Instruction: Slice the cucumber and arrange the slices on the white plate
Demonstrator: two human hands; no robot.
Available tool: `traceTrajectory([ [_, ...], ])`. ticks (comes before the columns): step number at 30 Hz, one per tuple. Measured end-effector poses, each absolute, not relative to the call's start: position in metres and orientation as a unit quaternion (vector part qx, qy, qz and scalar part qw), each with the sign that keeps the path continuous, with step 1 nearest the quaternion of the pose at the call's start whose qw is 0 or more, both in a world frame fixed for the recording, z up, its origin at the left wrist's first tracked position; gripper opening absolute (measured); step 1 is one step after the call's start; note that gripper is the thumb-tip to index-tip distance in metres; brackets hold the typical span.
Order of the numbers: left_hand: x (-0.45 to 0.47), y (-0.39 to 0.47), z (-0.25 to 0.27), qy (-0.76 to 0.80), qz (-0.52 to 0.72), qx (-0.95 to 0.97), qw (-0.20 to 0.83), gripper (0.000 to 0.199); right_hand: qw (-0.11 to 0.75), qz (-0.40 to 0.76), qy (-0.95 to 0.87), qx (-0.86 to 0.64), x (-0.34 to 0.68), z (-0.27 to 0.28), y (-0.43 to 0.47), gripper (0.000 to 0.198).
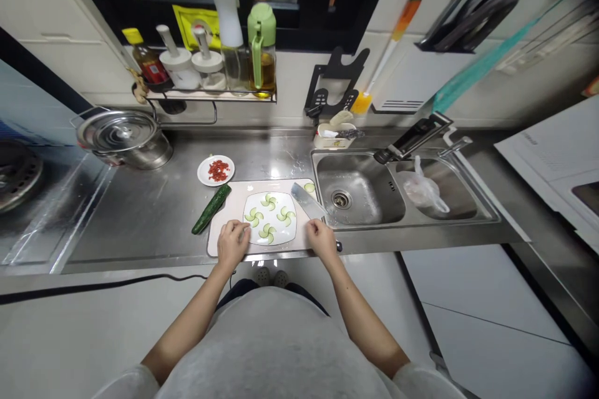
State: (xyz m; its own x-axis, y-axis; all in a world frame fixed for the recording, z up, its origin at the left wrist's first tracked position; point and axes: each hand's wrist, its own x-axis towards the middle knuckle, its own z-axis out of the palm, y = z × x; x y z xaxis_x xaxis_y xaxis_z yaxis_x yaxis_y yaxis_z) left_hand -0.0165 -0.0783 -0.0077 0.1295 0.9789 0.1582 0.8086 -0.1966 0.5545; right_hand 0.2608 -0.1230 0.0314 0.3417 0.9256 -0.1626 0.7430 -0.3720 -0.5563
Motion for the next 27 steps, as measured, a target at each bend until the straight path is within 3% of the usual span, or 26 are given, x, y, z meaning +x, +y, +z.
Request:
traceTrajectory([
  [8, -0.007, -0.087, -0.004, 0.558, 0.248, 0.776, 0.157, 0.026, 0.127, 0.233, -0.603, -0.752, 0.225, 0.039, -0.139, 0.030],
  [17, 0.003, -0.105, 0.000, 0.528, 0.188, 0.817, 0.139, 0.025, -0.001, 0.221, -0.717, -0.661, 0.197, 0.053, -0.134, 0.042],
  [27, 0.012, -0.104, 0.003, 0.561, 0.159, 0.802, 0.131, 0.036, -0.047, 0.206, -0.758, -0.617, 0.187, 0.051, -0.126, 0.043],
])
